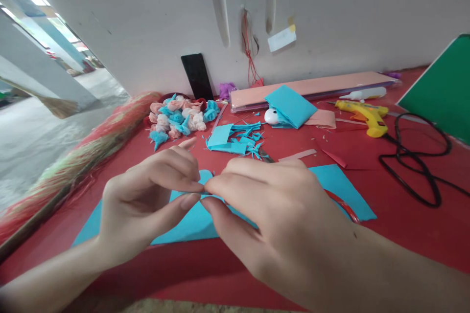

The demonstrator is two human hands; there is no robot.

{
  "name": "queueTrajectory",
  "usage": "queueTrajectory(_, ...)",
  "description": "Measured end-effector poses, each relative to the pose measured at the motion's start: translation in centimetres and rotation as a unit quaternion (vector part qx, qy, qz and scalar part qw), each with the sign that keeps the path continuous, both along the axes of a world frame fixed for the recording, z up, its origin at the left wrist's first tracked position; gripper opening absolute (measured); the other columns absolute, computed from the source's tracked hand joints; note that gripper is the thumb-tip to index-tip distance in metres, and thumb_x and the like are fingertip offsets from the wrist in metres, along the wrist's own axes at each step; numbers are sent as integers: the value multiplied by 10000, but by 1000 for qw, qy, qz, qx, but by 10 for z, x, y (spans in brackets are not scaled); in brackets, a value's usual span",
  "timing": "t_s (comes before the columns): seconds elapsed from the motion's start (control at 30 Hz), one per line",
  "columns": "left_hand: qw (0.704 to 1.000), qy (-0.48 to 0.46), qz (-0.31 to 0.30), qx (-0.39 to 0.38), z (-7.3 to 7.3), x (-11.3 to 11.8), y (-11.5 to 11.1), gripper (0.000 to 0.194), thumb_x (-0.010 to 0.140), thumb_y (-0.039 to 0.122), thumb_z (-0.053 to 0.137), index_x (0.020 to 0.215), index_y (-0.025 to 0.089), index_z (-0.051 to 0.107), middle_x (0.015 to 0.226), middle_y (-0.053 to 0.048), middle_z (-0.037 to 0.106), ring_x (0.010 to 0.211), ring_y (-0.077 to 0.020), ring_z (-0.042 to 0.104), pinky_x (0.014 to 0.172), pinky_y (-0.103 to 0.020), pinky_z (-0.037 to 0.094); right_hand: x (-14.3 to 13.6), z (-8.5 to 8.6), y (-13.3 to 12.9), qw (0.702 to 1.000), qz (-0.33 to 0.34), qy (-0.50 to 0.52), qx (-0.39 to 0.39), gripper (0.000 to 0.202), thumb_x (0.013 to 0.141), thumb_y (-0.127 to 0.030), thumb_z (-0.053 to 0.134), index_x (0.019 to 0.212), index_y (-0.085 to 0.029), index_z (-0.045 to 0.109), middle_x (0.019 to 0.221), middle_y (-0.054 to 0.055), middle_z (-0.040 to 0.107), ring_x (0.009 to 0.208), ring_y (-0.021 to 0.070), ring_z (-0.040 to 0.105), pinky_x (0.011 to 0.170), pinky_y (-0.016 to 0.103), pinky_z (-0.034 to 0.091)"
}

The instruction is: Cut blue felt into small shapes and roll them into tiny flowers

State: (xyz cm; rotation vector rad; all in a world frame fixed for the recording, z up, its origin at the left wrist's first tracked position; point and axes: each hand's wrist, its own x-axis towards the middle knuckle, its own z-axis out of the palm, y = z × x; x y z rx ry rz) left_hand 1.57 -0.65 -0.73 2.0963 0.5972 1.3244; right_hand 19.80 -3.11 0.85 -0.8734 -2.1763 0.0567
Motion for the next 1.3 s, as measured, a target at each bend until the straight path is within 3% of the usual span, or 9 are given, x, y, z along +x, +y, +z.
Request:
queueTrajectory(0.2,997,-17,-9,-71,0,2,-3,93,757,83,626,768,175,637,695,-12,584,676,-134,541,643,-305,459,7,-19,-2,979,-111,-73,152,161,874,-223,472,827,-279,615,756,-14,691,711,182,612,569,321,395)
queueTrajectory(0.4,991,-27,-21,-126,0,3,-5,82,760,73,620,753,155,617,719,1,584,706,-113,542,655,-251,459,5,-13,-3,974,-86,-78,196,240,887,-193,440,714,-270,588,658,-47,665,616,126,601,502,268,430)
queueTrajectory(0.6,987,-67,-22,-148,-1,-2,-1,69,808,117,599,752,156,612,705,19,577,708,-95,526,670,-229,438,7,-7,1,986,-61,-59,140,210,867,-188,479,715,-257,607,673,-54,686,603,108,627,522,248,439)
queueTrajectory(0.73,992,-87,58,-75,10,-14,12,70,817,138,598,753,160,618,722,17,576,725,-94,528,710,-228,442,5,-10,14,996,-22,-20,82,197,826,-93,525,679,-163,637,633,-21,675,583,90,613,529,214,425)
queueTrajectory(0.87,983,114,131,63,16,-36,25,94,814,85,575,814,155,638,808,-11,639,797,-105,578,746,-217,451,1,-19,27,991,31,-41,-127,202,782,-93,526,647,-164,659,645,-6,671,571,105,587,532,224,419)
queueTrajectory(0.93,946,264,124,141,7,-52,28,106,816,113,572,883,164,636,846,-28,652,811,-138,588,730,-251,455,0,-28,32,976,50,-79,-199,218,745,-96,520,608,-182,665,684,5,685,577,122,597,537,238,432)
queueTrajectory(1.03,890,413,121,151,-22,-77,27,169,859,132,496,964,178,620,905,-49,657,852,-186,576,769,-321,450,2,-46,36,958,75,-119,-251,217,686,-99,540,550,-205,670,887,16,721,722,167,660,633,250,478)
queueTrajectory(1.17,859,473,152,122,-54,-102,21,231,895,182,446,1079,175,586,976,-72,631,922,-202,551,814,-344,451,6,-60,35,930,99,-169,-311,173,672,-175,567,557,-242,678,1119,-15,670,969,245,636,753,295,490)
queueTrajectory(1.3,854,476,170,122,-65,-109,18,263,908,213,422,1118,163,574,1013,-92,621,957,-218,535,855,-375,441,7,-63,33,909,103,-201,-350,183,677,-190,541,602,-273,686,1249,-29,588,1159,263,520,828,330,477)
